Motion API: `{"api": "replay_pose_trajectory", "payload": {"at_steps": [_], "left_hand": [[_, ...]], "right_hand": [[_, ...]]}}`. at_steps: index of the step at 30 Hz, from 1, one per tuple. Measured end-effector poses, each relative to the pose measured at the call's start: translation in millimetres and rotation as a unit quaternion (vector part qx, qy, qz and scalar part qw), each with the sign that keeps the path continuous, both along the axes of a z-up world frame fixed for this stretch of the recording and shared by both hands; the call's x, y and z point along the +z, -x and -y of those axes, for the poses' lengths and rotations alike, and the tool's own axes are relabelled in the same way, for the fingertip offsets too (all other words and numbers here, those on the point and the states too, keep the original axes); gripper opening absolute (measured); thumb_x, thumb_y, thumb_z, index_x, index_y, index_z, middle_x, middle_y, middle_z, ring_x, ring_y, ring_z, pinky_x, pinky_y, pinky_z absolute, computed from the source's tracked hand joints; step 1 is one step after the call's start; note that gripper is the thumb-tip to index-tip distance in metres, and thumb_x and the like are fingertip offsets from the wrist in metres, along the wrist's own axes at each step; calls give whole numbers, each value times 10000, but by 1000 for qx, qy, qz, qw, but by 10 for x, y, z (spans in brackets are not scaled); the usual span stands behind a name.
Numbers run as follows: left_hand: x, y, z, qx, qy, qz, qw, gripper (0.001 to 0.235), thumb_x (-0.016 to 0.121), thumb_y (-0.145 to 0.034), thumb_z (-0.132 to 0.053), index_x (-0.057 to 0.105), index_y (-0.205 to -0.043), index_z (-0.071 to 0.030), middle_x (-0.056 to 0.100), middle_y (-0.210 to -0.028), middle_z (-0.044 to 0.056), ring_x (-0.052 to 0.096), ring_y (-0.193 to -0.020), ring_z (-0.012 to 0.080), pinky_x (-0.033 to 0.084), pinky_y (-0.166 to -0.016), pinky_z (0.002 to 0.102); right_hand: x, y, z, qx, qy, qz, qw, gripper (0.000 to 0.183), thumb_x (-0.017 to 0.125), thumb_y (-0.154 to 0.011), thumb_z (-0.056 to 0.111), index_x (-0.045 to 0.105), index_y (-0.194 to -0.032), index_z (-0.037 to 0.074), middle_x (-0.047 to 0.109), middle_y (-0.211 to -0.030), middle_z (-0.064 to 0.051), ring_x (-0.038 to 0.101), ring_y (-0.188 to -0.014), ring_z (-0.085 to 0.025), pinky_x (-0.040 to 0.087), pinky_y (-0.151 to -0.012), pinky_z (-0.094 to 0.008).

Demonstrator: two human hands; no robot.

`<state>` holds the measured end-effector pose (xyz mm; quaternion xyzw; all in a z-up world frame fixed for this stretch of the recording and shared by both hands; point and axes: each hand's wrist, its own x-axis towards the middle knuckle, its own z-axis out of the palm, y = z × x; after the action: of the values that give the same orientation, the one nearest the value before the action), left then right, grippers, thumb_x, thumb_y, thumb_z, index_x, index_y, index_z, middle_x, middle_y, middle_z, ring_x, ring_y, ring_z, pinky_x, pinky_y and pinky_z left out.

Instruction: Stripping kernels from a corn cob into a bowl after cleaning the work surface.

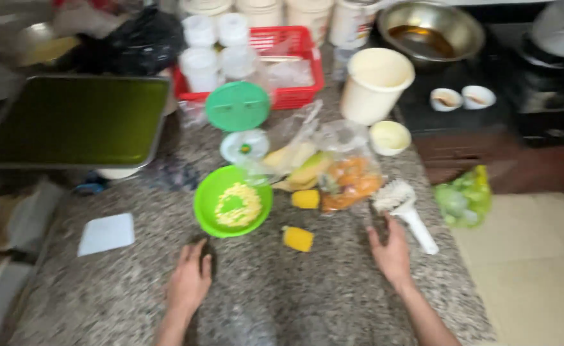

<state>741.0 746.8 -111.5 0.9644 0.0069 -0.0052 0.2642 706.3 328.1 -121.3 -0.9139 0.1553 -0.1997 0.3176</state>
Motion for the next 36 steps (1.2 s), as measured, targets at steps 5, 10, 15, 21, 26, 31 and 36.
{"api": "replay_pose_trajectory", "payload": {"at_steps": [5,10,15,21,26,31,36], "left_hand": [[-238,-103,118,-52,34,38,997,348,527,-794,-185,587,-1123,-89,555,-1207,92,520,-1103,309,435,-920,380],[231,-248,-376,36,-32,-16,999,201,521,-872,-215,619,-1039,-161,560,-1069,94,540,-1092,319,457,-925,431],[60,-687,-1433,60,-120,-45,990,354,605,-801,-198,568,-1136,-89,532,-1175,158,527,-1089,389,469,-890,502],[-602,-1399,-2424,30,-154,-180,971,802,691,-753,-263,275,-1436,-210,313,-1417,171,310,-1302,429,381,-987,593],[-721,-1638,-2798,-41,-168,-254,951,990,763,-654,-442,227,-1456,-218,196,-1485,180,188,-1334,475,229,-1010,708],[-342,-1362,-2724,-33,-111,-291,950,1047,745,-585,-573,310,-1342,4,309,-1378,309,271,-1282,500,276,-1017,661],[-656,-775,-2845,43,41,-197,979,725,764,-702,-497,565,-1178,13,609,-1041,255,555,-1003,483,463,-776,642]], "right_hand": [[219,258,119,-75,-102,-95,987,569,620,-783,199,441,-1295,27,580,-1149,-141,596,-906,-247,487,-787,-333],[131,408,6,-45,-96,-79,991,519,616,-870,178,457,-1315,-39,532,-1170,-300,506,-1123,-414,433,-918,-488],[56,523,-294,-22,-101,-127,986,552,603,-913,221,417,-1374,-18,535,-1193,-234,510,-1135,-346,469,-856,-427],[333,594,-1131,-29,-104,-151,983,525,594,-907,173,422,-1342,-66,504,-1218,-312,477,-1148,-443,465,-841,-502],[519,662,-1712,-32,-115,-117,986,486,596,-903,89,419,-1315,-100,503,-1171,-326,488,-1102,-483,486,-776,-492],[378,728,-1958,-6,-88,-102,991,481,620,-875,54,441,-1296,-94,515,-1145,-330,493,-1108,-472,494,-770,-481],[348,674,-2080,34,-75,-111,990,467,636,-858,65,487,-1282,-64,532,-1119,-295,517,-1085,-443,502,-769,-462]]}}
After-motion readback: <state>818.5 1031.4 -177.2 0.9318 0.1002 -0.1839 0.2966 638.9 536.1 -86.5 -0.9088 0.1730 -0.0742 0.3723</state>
